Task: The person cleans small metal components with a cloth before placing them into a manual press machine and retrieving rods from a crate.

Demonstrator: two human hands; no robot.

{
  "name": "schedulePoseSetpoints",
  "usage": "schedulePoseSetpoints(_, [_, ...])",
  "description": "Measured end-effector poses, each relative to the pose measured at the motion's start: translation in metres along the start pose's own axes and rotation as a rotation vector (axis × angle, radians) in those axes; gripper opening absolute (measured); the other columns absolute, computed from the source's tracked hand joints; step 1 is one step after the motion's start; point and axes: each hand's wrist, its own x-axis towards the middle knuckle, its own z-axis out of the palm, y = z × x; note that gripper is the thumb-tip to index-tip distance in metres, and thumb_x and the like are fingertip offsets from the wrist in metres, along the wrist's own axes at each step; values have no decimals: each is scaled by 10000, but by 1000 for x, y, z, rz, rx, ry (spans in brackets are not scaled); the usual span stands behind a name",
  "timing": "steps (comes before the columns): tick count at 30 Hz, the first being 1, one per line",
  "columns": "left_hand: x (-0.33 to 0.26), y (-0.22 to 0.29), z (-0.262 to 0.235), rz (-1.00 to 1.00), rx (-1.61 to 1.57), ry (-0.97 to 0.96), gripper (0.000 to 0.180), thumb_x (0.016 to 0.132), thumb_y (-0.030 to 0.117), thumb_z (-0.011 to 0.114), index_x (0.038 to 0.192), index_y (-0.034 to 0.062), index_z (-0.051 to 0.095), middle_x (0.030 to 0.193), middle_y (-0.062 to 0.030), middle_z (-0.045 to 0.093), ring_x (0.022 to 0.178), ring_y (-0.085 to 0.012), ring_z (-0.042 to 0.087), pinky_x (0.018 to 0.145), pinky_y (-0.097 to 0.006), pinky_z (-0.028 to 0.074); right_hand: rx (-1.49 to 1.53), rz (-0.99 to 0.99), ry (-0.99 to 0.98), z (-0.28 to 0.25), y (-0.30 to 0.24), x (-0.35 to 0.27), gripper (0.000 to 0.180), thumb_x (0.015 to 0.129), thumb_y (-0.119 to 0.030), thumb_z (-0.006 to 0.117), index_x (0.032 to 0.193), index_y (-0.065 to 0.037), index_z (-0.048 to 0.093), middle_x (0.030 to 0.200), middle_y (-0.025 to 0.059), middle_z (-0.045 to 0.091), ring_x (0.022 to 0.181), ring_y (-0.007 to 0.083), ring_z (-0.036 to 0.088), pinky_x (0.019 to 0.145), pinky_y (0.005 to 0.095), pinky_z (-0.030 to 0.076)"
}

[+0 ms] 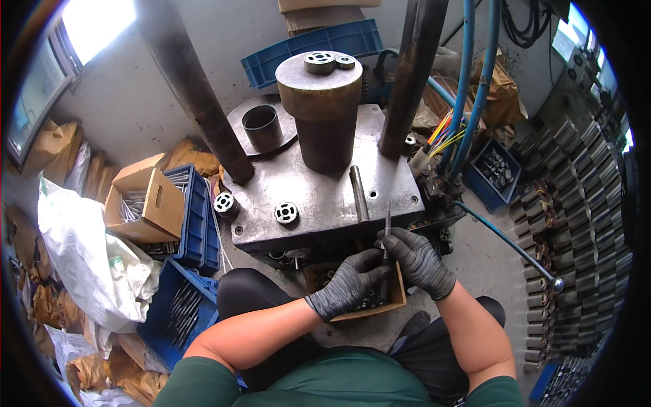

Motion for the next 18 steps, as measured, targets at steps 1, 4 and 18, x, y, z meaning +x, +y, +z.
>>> schedulePoseSetpoints(1, [-4,-4,2,-71,-22,-26,399,1031,227,727,1353,14,629,1226,-53,694,1134,-122,635,1004,-310,539,-2,0,2,-4,1,0,355,1071,-305,631,1242,2,683,1029,84,735,970,142,682,908,314,562])
schedulePoseSetpoints(4, [-15,-16,9,-192,-143,-41,448,1045,281,702,1399,24,606,1227,-59,705,1124,-137,662,1002,-320,551,-216,-21,91,-18,5,-2,364,1038,-316,676,1193,9,725,1044,144,762,992,202,726,908,352,572])
schedulePoseSetpoints(18, [23,-22,-18,-156,-342,58,272,1014,177,723,1212,-5,688,1030,-77,730,923,-150,696,859,-308,585,-328,-272,265,-71,-55,-56,205,945,39,624,1123,-1,717,976,114,751,882,187,719,796,338,572])
